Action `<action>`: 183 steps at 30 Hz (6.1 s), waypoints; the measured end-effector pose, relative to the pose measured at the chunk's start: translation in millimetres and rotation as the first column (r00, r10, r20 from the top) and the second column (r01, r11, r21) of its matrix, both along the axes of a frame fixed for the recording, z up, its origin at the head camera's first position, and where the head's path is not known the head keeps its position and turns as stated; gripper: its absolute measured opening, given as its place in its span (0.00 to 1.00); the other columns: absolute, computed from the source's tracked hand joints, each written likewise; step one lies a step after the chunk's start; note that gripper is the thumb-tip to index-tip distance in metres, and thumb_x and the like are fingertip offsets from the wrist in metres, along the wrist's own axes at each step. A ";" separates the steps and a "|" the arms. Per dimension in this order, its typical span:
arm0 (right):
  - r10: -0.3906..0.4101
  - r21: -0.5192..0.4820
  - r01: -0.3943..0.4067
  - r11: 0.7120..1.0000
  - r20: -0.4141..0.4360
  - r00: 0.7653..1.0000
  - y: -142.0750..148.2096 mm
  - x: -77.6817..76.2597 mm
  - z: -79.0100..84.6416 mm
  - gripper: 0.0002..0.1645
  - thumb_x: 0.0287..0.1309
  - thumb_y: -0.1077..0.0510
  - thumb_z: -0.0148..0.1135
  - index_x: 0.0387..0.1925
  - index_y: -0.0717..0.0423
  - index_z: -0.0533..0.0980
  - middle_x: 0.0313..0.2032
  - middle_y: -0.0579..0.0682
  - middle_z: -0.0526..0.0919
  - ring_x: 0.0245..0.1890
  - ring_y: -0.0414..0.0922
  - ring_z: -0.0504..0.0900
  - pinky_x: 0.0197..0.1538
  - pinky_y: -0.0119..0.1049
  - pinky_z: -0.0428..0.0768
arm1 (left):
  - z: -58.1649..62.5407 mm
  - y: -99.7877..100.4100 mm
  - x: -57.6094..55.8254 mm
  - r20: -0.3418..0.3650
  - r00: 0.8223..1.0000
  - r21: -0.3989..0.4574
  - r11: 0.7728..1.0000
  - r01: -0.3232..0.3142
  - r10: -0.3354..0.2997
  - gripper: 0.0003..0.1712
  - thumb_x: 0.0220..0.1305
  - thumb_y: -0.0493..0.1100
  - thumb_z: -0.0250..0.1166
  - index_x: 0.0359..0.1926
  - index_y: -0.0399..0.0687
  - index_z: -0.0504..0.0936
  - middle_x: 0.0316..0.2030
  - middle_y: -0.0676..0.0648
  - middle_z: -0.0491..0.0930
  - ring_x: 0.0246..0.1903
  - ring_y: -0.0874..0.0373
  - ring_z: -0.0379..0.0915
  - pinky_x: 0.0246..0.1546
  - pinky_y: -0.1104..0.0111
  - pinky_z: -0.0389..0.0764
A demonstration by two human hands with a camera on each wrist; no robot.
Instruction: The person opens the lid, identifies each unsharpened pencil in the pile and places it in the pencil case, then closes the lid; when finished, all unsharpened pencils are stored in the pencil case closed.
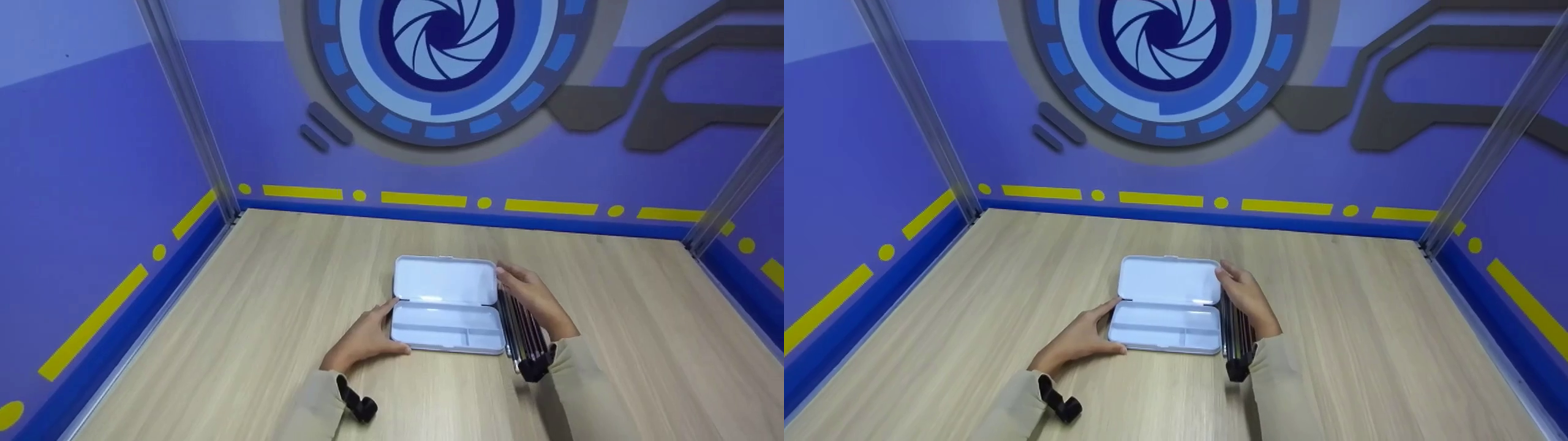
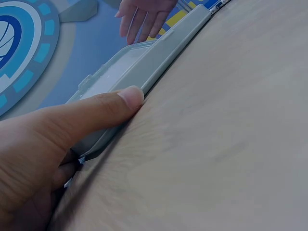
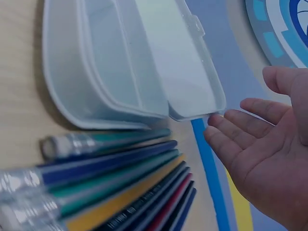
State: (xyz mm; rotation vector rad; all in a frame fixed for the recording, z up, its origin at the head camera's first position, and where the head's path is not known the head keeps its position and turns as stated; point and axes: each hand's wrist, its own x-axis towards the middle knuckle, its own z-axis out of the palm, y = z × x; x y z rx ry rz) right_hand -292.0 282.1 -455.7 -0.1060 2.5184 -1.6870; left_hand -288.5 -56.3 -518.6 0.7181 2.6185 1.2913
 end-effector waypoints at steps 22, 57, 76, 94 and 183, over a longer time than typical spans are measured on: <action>0.032 0.380 0.022 0.925 -0.134 0.990 43.8 19.4 9.4 0.30 0.66 0.49 0.57 0.59 0.69 0.72 0.55 0.66 0.78 0.53 0.59 0.79 0.56 0.52 0.78 | 2.8 -1.7 1.9 0.024 1.000 0.004 1.000 -0.006 0.006 0.62 0.40 0.56 0.80 0.73 0.44 0.57 0.70 0.37 0.61 0.69 0.43 0.57 0.69 0.51 0.62; -0.035 0.410 -0.017 0.912 0.118 0.992 66.6 34.2 -14.1 0.31 0.52 0.60 0.69 0.55 0.74 0.72 0.34 0.55 0.80 0.30 0.43 0.76 0.32 0.35 0.76 | 2.4 -0.8 1.7 0.021 1.000 -0.013 1.000 -0.005 0.005 0.63 0.39 0.58 0.79 0.73 0.44 0.57 0.70 0.39 0.61 0.70 0.47 0.56 0.70 0.54 0.60; -0.111 0.400 0.040 0.916 0.155 0.982 68.7 35.5 -10.9 0.31 0.54 0.62 0.66 0.58 0.74 0.70 0.33 0.58 0.79 0.27 0.41 0.80 0.32 0.35 0.83 | 2.4 1.5 1.2 0.019 1.000 0.000 1.000 0.000 0.000 0.61 0.38 0.57 0.80 0.72 0.49 0.59 0.69 0.40 0.63 0.69 0.47 0.58 0.69 0.54 0.61; -0.070 0.287 0.012 0.958 0.192 0.979 70.7 32.1 -11.7 0.35 0.52 0.62 0.66 0.61 0.74 0.68 0.31 0.52 0.85 0.24 0.40 0.79 0.29 0.34 0.82 | 0.6 -2.5 0.4 0.019 1.000 0.006 1.000 -0.004 0.004 0.62 0.38 0.57 0.80 0.73 0.48 0.59 0.70 0.39 0.61 0.70 0.47 0.56 0.70 0.55 0.60; 0.228 0.528 -0.152 0.836 -0.081 0.970 -73.8 -4.2 7.0 0.15 0.48 0.73 0.67 0.35 0.54 0.87 0.36 0.49 0.88 0.40 0.45 0.83 0.48 0.46 0.82 | 1.2 -2.7 2.4 0.047 0.999 -0.003 1.000 -0.019 0.019 0.63 0.39 0.58 0.79 0.73 0.47 0.57 0.71 0.39 0.59 0.71 0.44 0.54 0.71 0.53 0.58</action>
